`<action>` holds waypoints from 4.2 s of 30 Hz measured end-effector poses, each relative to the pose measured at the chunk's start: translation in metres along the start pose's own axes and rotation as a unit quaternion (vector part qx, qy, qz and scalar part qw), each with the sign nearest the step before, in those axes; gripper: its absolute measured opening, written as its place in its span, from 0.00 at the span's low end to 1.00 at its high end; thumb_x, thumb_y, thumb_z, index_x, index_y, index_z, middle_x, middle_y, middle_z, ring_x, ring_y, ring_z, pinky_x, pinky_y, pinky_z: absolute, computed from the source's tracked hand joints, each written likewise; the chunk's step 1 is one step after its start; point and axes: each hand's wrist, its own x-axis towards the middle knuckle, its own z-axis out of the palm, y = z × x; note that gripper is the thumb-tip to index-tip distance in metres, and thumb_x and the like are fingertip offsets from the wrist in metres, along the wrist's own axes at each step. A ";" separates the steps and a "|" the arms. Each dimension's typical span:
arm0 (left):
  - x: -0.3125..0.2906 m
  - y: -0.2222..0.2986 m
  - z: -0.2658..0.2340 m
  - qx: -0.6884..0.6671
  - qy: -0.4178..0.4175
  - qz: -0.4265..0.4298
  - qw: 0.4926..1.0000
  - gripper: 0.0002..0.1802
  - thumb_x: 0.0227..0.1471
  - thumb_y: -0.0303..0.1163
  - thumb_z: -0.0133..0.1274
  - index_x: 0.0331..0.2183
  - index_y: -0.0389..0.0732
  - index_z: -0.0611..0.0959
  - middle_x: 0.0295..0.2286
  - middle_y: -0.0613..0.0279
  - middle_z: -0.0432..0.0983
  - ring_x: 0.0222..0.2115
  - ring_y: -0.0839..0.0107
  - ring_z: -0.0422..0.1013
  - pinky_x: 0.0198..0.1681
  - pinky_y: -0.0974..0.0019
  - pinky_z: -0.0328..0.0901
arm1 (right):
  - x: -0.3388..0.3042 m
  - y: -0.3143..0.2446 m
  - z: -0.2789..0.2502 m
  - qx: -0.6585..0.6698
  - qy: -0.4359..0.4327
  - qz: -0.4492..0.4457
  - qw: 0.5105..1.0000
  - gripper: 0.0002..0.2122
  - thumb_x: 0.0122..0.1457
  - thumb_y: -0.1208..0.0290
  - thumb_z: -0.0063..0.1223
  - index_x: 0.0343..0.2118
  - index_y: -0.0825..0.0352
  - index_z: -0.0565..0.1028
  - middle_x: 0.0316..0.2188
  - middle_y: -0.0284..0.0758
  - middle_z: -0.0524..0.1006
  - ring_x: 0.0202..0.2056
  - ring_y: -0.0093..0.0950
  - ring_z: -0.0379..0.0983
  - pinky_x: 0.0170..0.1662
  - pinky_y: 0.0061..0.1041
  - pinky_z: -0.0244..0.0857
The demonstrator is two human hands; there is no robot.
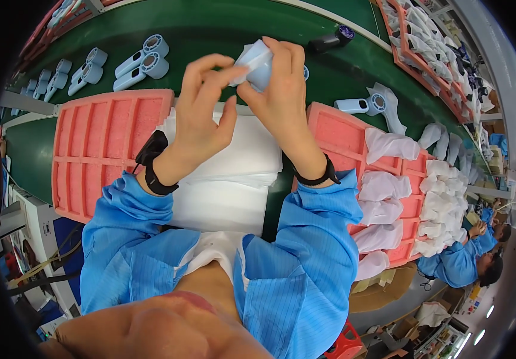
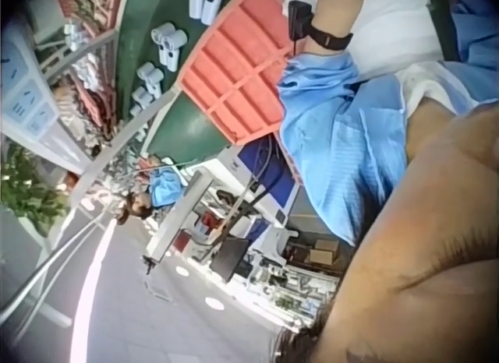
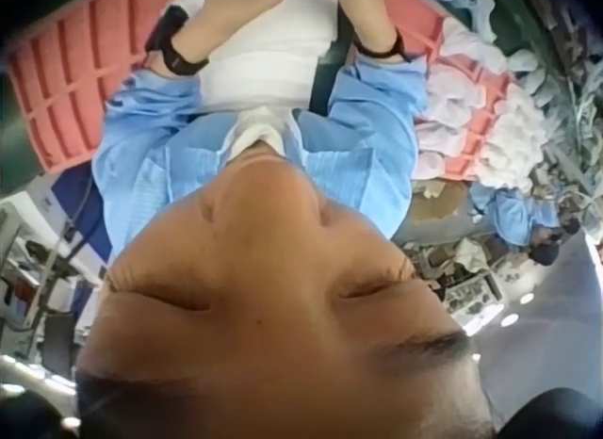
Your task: The person wraps handheld fans in protective bags by hand, occasionally setting a fan aside to pick up a different one. They also pick up a purple fan, press its buttons, and place it back on the conveyor belt before returning to wrapping the blue fans.
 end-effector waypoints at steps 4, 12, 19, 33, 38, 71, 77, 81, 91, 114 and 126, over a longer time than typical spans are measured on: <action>0.011 -0.006 -0.011 0.023 -0.015 -0.059 0.998 0.25 0.33 0.20 0.61 0.40 0.42 0.78 0.41 0.58 0.68 0.34 0.63 0.70 0.33 0.68 0.67 | -0.011 -0.017 0.004 0.266 -0.085 0.113 0.954 0.33 0.37 0.76 0.65 0.51 0.68 0.65 0.46 0.41 0.66 0.46 0.33 0.67 0.42 0.29 0.67; 0.023 -0.018 -0.041 -0.298 -0.005 -0.096 0.950 0.22 0.36 0.26 0.65 0.39 0.44 0.79 0.44 0.60 0.66 0.41 0.69 0.67 0.39 0.68 0.64 | -0.011 0.003 -0.009 0.261 -0.233 -0.042 0.936 0.25 0.40 0.78 0.62 0.45 0.69 0.67 0.39 0.41 0.73 0.37 0.34 0.72 0.38 0.28 0.68; 0.020 -0.005 -0.020 -0.153 0.097 -0.087 0.980 0.18 0.36 0.27 0.66 0.35 0.43 0.80 0.43 0.61 0.66 0.43 0.70 0.64 0.41 0.70 0.61 | -0.005 -0.004 -0.010 -0.060 -0.040 -0.031 0.997 0.21 0.40 0.79 0.61 0.39 0.72 0.66 0.29 0.43 0.73 0.31 0.44 0.72 0.31 0.32 0.66; 0.026 -0.023 0.020 -0.213 0.156 -0.211 0.941 0.11 0.37 0.29 0.65 0.27 0.39 0.81 0.32 0.64 0.69 0.27 0.75 0.65 0.31 0.75 0.59 | -0.013 0.057 -0.072 0.107 -0.209 0.128 0.964 0.17 0.52 0.68 0.57 0.38 0.74 0.68 0.31 0.47 0.76 0.34 0.49 0.73 0.35 0.34 0.68; -0.009 0.010 0.066 -0.039 -0.195 -0.165 0.966 0.12 0.41 0.34 0.63 0.27 0.40 0.78 0.27 0.61 0.72 0.25 0.67 0.70 0.25 0.68 0.63 | 0.008 0.198 -0.088 -0.321 -0.070 0.343 0.880 0.19 0.52 0.63 0.50 0.39 0.76 0.70 0.34 0.52 0.76 0.40 0.47 0.74 0.41 0.40 0.68; 0.020 -0.009 -0.032 -0.369 -0.226 -0.358 0.828 0.06 0.54 0.32 0.52 0.31 0.40 0.75 0.25 0.72 0.70 0.24 0.83 0.65 0.28 0.79 0.59 | 0.042 -0.008 -0.143 0.182 -0.250 0.118 0.944 0.25 0.31 0.72 0.62 0.38 0.68 0.72 0.32 0.29 0.73 0.34 0.20 0.69 0.39 0.19 0.63; 0.021 -0.002 -0.040 -0.406 -0.032 -0.319 0.856 0.04 0.55 0.30 0.51 0.32 0.40 0.75 0.25 0.72 0.72 0.25 0.83 0.66 0.29 0.78 0.61 | 0.026 -0.015 -0.054 0.217 -0.266 -0.026 0.939 0.30 0.30 0.78 0.65 0.44 0.71 0.70 0.39 0.37 0.71 0.40 0.27 0.70 0.45 0.22 0.62; 0.021 -0.006 -0.031 -0.430 0.014 -0.279 0.859 0.03 0.55 0.28 0.49 0.33 0.40 0.75 0.28 0.70 0.73 0.28 0.81 0.68 0.31 0.76 0.62 | 0.018 -0.022 -0.016 0.125 -0.139 -0.057 0.981 0.34 0.33 0.80 0.66 0.50 0.71 0.68 0.42 0.40 0.70 0.41 0.33 0.70 0.46 0.25 0.63; 0.001 -0.010 0.009 -0.015 0.004 0.093 0.996 0.23 0.37 0.17 0.57 0.41 0.37 0.76 0.31 0.57 0.71 0.30 0.62 0.69 0.29 0.68 0.65 | 0.012 0.009 -0.006 0.010 0.014 -0.045 0.999 0.33 0.36 0.80 0.64 0.50 0.71 0.65 0.42 0.42 0.69 0.41 0.35 0.70 0.41 0.27 0.66; 0.023 0.001 -0.015 -0.147 0.087 -0.055 0.984 0.15 0.39 0.23 0.62 0.33 0.42 0.79 0.46 0.60 0.63 0.44 0.71 0.62 0.44 0.70 0.59 | -0.001 -0.010 -0.017 -0.072 -0.063 0.002 0.995 0.21 0.40 0.78 0.62 0.39 0.71 0.67 0.32 0.43 0.73 0.33 0.43 0.72 0.33 0.32 0.66; 0.035 -0.040 -0.022 -0.141 0.163 -0.217 0.952 0.08 0.39 0.29 0.64 0.25 0.41 0.82 0.32 0.65 0.70 0.28 0.76 0.66 0.31 0.74 0.60 | -0.004 0.006 -0.033 0.240 -0.258 0.119 0.928 0.16 0.51 0.70 0.56 0.39 0.74 0.66 0.33 0.45 0.75 0.39 0.43 0.72 0.37 0.34 0.66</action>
